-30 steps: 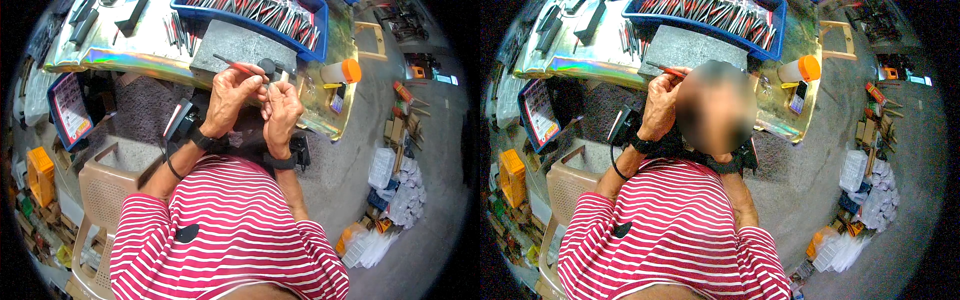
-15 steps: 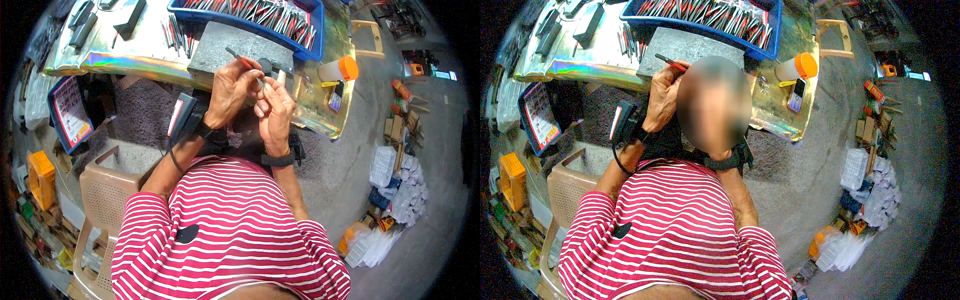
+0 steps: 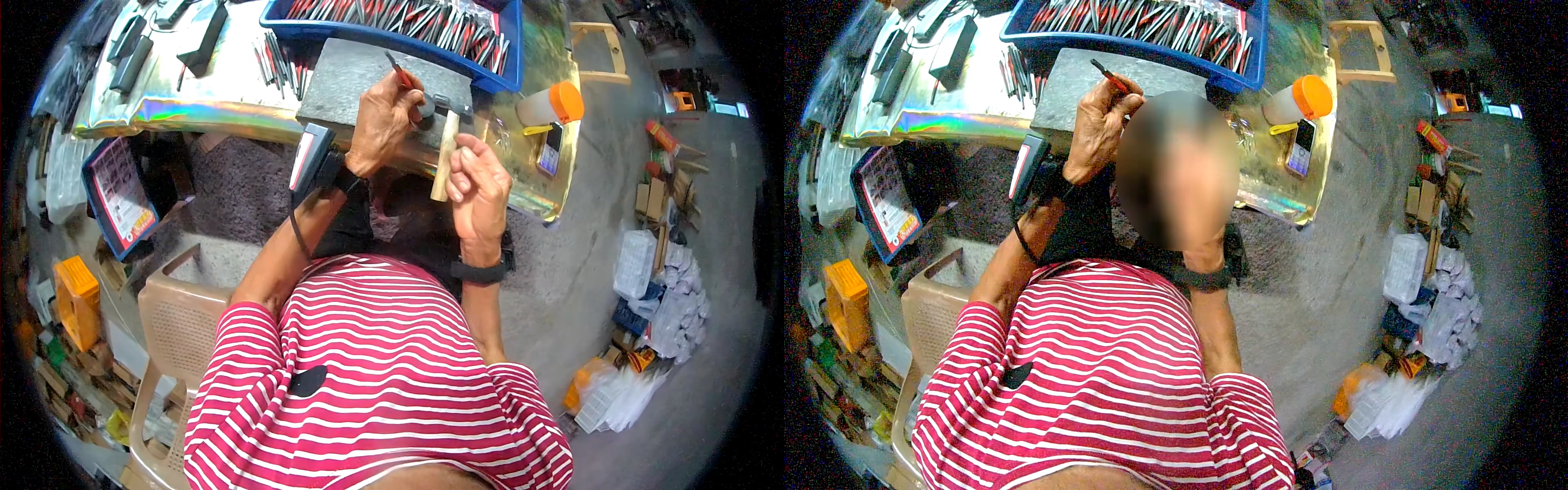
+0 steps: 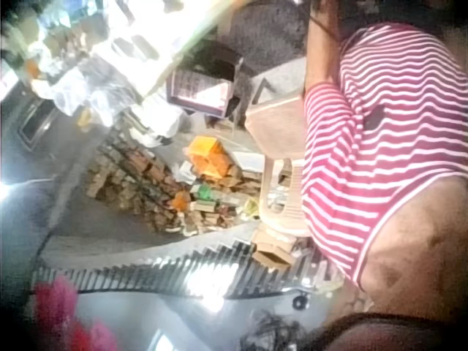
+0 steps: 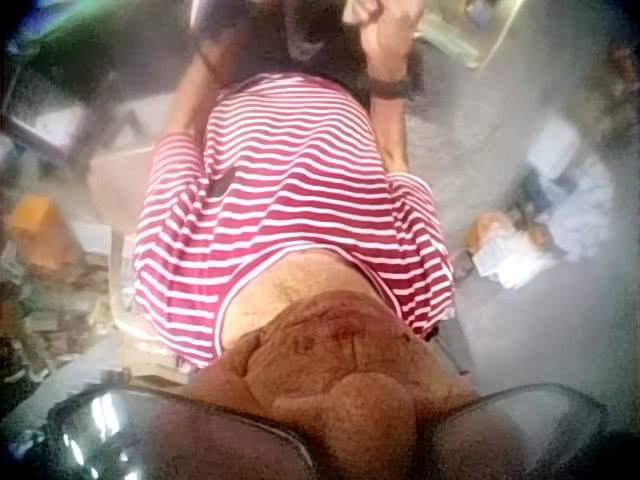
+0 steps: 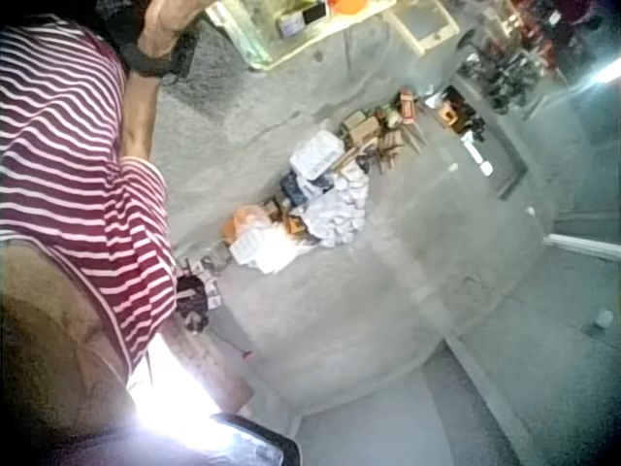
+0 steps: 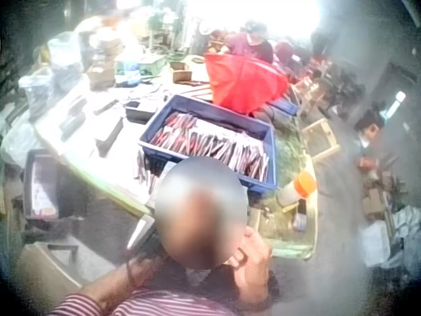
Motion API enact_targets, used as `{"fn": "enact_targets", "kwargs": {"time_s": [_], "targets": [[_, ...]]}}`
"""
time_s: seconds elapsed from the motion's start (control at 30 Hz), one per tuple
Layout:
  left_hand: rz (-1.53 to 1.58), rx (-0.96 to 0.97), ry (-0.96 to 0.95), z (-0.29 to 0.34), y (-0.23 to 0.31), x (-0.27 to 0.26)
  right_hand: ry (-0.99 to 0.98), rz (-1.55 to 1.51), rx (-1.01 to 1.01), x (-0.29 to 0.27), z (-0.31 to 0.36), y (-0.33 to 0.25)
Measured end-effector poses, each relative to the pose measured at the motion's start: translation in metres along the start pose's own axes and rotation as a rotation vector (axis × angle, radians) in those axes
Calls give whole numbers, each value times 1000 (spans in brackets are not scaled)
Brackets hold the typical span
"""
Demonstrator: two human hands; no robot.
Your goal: The person hammers a thin metal rod into a small black circular base on a workbench.
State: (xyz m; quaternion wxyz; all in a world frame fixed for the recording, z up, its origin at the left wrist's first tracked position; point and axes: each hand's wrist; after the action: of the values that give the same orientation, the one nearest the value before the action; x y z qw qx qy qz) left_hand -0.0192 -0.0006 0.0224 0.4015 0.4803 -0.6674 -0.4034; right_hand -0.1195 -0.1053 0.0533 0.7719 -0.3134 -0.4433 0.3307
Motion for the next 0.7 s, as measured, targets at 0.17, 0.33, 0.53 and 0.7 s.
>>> {"fn": "enact_targets", "kwargs": {"time_s": [0.17,0.33,0.53,0.7], "targets": [[-91,31,-25,0,-15,2,220,-2,-42,-42,2,13],[-115,14,-38,1,-16,3,293,-200,12,-53,3,17],[-93,-39,-24,0,-17,2,168,-113,14,-60,-3,17],[-115,-26,-22,0,-16,2,68,-61,24,-43,0,8]]}}
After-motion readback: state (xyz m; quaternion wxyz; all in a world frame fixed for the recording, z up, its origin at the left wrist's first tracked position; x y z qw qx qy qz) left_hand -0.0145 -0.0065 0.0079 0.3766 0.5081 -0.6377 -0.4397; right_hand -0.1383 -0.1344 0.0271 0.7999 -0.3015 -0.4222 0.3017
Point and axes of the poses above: each hand's wrist, its own z-axis away from the middle knuckle, its own x-axis out of the palm, y = z × x, and after that the axes turned 12 degrees about x, right-handed
